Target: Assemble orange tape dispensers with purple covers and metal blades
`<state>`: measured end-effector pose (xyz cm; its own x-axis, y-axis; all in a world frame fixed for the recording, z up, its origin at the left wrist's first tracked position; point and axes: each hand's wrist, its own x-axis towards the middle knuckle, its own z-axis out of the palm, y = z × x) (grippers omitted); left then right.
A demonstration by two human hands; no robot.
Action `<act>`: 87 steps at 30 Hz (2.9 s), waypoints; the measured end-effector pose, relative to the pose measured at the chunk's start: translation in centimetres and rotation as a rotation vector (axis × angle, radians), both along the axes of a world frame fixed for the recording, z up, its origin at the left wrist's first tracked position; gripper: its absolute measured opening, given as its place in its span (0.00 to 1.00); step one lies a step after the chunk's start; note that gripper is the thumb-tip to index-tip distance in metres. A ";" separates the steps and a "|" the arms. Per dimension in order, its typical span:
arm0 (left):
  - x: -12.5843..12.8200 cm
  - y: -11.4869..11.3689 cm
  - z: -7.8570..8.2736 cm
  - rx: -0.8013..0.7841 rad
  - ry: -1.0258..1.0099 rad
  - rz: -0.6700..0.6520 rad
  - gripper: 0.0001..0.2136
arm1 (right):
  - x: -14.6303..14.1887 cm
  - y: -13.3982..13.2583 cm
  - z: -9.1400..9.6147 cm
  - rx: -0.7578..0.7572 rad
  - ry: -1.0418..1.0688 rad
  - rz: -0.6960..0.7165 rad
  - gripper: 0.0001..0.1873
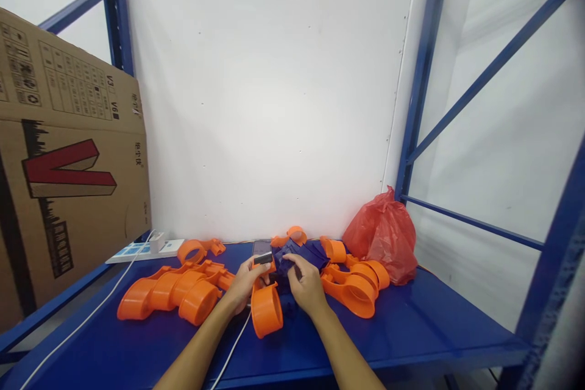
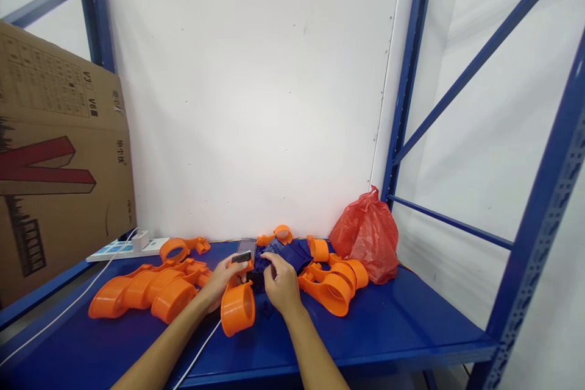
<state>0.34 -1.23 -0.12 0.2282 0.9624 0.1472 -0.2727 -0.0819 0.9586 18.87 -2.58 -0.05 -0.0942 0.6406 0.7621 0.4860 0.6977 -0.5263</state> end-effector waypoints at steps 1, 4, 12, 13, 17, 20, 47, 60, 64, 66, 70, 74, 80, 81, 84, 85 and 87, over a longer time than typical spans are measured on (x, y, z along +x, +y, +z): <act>0.0 -0.1 0.0 0.007 0.017 0.001 0.16 | -0.1 -0.1 0.0 -0.003 0.008 0.005 0.20; 0.1 -0.2 0.1 0.037 0.062 0.003 0.15 | -0.1 -0.3 0.0 -0.029 0.028 0.034 0.21; 0.1 0.2 -0.3 0.037 0.067 0.005 0.15 | -0.2 -0.6 0.1 -0.064 0.111 0.078 0.18; 0.1 0.2 -0.4 0.040 0.073 -0.002 0.15 | -0.3 -0.6 0.0 -0.059 0.130 0.058 0.18; 0.2 0.4 -0.8 0.047 0.093 -0.001 0.15 | -0.9 -0.2 -0.4 -0.078 0.179 0.094 0.16; 0.2 0.2 -0.7 0.056 0.111 0.016 0.15 | -1.2 -0.1 -0.7 -0.115 0.205 0.153 0.17; 0.3 0.4 -0.6 0.060 0.051 0.003 0.16 | -1.0 -0.1 -0.7 0.013 -0.103 0.151 0.26; 0.6 -1.0 0.2 -0.047 -0.165 -0.018 0.31 | -1.1 -0.3 -0.1 -0.268 0.288 0.215 0.24; 0.7 -1.9 0.4 -0.145 -0.162 -0.261 0.43 | -1.0 0.0 0.2 -0.453 0.450 0.379 0.25; 0.7 -2.0 0.3 -0.167 -0.133 -0.342 0.44 | -1.1 -0.1 0.2 -0.542 0.474 0.509 0.25; 0.2 -1.6 -0.1 -0.143 -0.112 -0.385 0.43 | -1.2 -0.2 0.4 -0.557 0.561 0.545 0.23; 0.0 -1.2 -0.4 -0.148 -0.154 -0.407 0.37 | -1.5 -0.1 0.3 -0.467 0.564 0.454 0.22; 0.7 -0.8 -0.6 -0.128 -0.094 -0.383 0.30 | -2.1 0.4 -0.7 -0.513 0.472 0.474 0.25; 0.7 -0.7 -0.6 -0.122 -0.089 -0.374 0.29 | -2.2 0.4 -0.8 -0.515 0.472 0.479 0.25; 0.7 -0.5 -0.9 -0.116 -0.087 -0.357 0.29 | -2.1 0.4 -1.0 -0.517 0.463 0.495 0.24; 0.7 -0.4 -0.9 -0.115 -0.081 -0.356 0.29 | -2.1 0.4 -1.0 -0.518 0.456 0.492 0.23; 0.7 -0.3 -1.0 -0.111 -0.067 -0.346 0.30 | -2.2 0.5 -1.0 -0.515 0.450 0.472 0.23</act>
<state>1.02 -1.54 -1.16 0.5364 0.8409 0.0714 -0.3282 0.1299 0.9356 16.70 -2.09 -1.07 -0.1963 0.8891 0.4135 -0.1306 0.3942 -0.9097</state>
